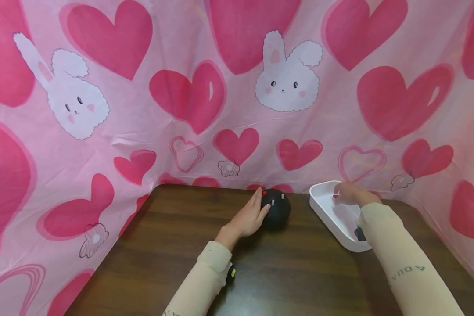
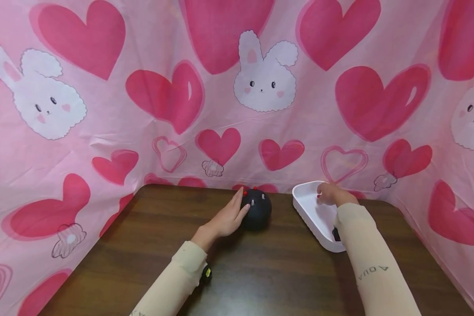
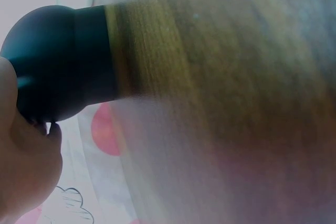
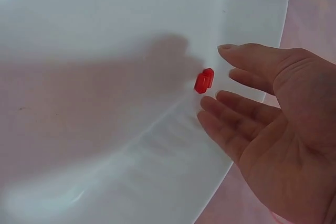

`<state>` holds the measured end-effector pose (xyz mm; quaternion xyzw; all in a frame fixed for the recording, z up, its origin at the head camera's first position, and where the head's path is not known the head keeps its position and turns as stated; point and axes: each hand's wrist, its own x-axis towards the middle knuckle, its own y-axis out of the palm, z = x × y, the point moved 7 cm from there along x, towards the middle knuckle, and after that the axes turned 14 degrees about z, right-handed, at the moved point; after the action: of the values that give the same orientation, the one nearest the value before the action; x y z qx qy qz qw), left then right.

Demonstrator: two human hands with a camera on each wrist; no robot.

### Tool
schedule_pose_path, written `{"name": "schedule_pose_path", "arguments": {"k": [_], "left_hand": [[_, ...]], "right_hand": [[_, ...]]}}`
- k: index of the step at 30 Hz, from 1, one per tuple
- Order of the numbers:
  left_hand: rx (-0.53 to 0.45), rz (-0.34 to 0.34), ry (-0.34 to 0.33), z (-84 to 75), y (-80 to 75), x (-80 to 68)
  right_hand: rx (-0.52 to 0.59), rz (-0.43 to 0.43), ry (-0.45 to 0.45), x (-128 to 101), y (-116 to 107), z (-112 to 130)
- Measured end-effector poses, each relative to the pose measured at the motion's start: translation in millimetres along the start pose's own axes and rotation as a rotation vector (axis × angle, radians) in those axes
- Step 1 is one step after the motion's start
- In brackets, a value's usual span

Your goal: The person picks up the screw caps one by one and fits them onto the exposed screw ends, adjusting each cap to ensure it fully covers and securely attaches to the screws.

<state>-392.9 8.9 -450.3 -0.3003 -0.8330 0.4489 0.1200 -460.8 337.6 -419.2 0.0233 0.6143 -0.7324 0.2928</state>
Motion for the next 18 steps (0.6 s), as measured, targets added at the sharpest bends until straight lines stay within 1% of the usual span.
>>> {"name": "schedule_pose_path", "arguments": {"k": [5, 8, 12, 15, 18], "left_hand": [[0.006, -0.009, 0.005, 0.4, 0.5, -0.3], [0.013, -0.012, 0.012, -1.1, 0.3, -0.9], [0.018, -0.012, 0.016, -2.2, -0.3, -1.5], [0.022, -0.011, 0.017, -2.5, -0.8, -1.4], [0.029, -0.01, 0.02, -2.9, -1.2, -1.3]], "right_hand": [[0.003, 0.025, -0.015, -2, 6, 2], [0.044, 0.059, 0.003, -3, 9, 1], [0.066, 0.091, 0.013, -4, 12, 0], [0.015, 0.073, -0.022, -2, 12, 0], [-0.005, 0.056, -0.034, 1, 12, -2]]}}
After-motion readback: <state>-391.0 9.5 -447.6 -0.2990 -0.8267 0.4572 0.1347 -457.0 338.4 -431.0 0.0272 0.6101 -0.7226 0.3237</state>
